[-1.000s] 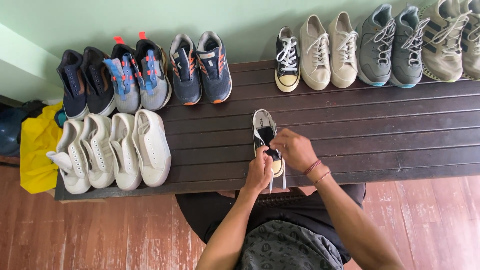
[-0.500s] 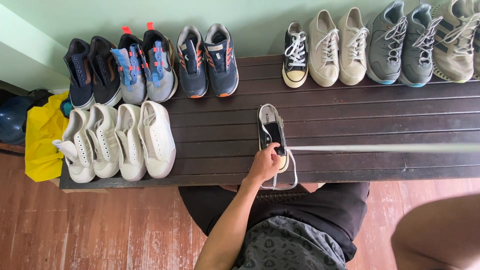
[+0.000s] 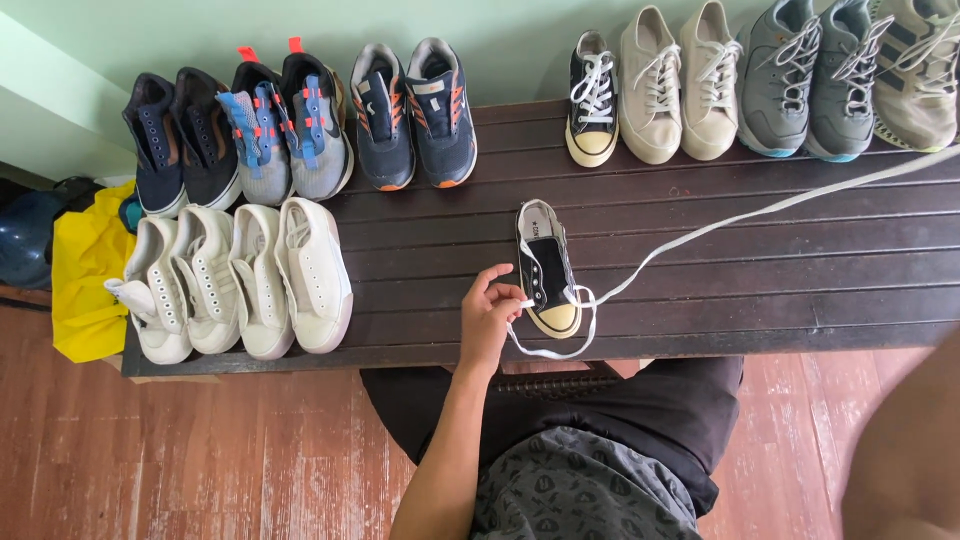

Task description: The person laces a black and white sneaker by threading a white shoelace through the eyelets. They pull the laces tight and tie a knot at the top of the shoe. The task is performed on a wooden bench with other shoes visible in the background.

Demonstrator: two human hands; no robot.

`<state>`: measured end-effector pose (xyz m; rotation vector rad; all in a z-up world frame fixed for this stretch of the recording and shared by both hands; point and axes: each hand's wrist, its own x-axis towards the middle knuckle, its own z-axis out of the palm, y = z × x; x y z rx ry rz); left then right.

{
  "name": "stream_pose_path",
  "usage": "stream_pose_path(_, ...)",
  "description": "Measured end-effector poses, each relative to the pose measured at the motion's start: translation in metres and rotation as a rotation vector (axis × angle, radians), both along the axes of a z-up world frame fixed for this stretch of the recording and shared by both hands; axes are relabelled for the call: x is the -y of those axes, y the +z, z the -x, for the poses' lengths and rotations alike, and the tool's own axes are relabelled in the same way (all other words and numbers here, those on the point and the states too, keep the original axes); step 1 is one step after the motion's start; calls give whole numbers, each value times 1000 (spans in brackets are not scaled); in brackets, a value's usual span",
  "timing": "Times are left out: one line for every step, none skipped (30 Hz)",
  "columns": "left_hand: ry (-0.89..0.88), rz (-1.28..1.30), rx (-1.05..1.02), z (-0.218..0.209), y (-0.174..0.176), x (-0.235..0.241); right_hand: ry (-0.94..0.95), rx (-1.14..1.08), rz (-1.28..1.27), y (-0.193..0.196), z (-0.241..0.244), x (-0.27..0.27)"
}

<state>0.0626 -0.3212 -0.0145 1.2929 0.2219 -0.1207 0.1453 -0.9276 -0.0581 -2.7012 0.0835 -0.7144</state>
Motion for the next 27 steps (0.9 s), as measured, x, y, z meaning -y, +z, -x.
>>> stream_pose_path(4, 0, -3, 5, 3, -1, -37, -25, 28, -9, 11, -46)
stream_pose_path(37, 28, 5, 9, 8, -1, -70, -51, 59, -1, 16, -84)
stream_pose_path(71, 55, 12, 12, 11, 0, -104, -76, 90, 24, 15, -111)
stream_pose_path(87, 57, 1, 17, 15, 2, -87, -87, 94, 49, 7, -186)
stream_pose_path(102, 61, 6, 21, 18, 3, 144, -213, -154, 69, 22, -262)
stream_pose_path(110, 61, 22, 20, 24, 3, 376, -324, -409, 89, 56, -333)
stream_pose_path(120, 58, 22, 17, 22, 5, 386, -326, -410, 87, 59, -359)
stream_pose_path(112, 48, 38, 16, 19, 5, 563, -315, -486, 85, 65, -387)
stream_pose_path(103, 38, 54, 16, 16, 5, 739, -301, -561, 82, 73, -414)
stream_pose_path(105, 32, 54, 16, 23, 3, 743, -299, -566, 78, 71, -421)
stream_pose_path(106, 34, 63, 17, 30, 1, 772, -261, -481, 74, 69, -428)
stream_pose_path(101, 39, 72, 18, 37, 1, 794, -221, -395, 70, 68, -433)
stream_pose_path(100, 36, 72, 20, 44, -5, 793, -220, -399, 75, 62, -429)
stream_pose_path(59, 35, 62, 21, 51, -10, 775, -152, -345, 81, 56, -424)
stream_pose_path(18, 33, 53, 21, 57, -14, 756, -85, -291, 87, 50, -418)
stream_pose_path(14, 36, 50, 24, 60, -17, 751, -88, -290, 100, 45, -412)
stream_pose_path(-36, 44, 21, 27, 63, -20, 717, -36, -224, 113, 40, -407)
stream_pose_path(-86, 49, -7, 30, 64, -24, 683, 17, -160, 125, 35, -402)
stream_pose_path(-90, 51, -9, 31, 55, -22, 678, 16, -159, 126, 32, -396)
stream_pose_path(-174, 41, -28, 34, 46, -21, 662, 50, -125, 126, 30, -391)
stream_pose_path(-258, 31, -47, 38, 37, -20, 645, 85, -91, 127, 28, -386)
stream_pose_path(-257, 32, -50, 41, 8, -14, 646, 82, -91, 129, 29, -389)
stream_pose_path(-363, -12, -40, 45, -21, -8, 639, 111, -76, 131, 29, -391)
stream_pose_path(-469, -58, -28, 48, -50, -3, 630, 143, -60, 134, 29, -394)
stream_pose_path(-468, -57, -28, 58, -63, 2, 631, 143, -59, 135, 30, -396)
stream_pose_path(-531, -148, 5, 65, -76, 6, 655, 165, -59, 136, 29, -399)
stream_pose_path(-592, -239, 39, 73, -88, 11, 680, 187, -60, 138, 29, -401)
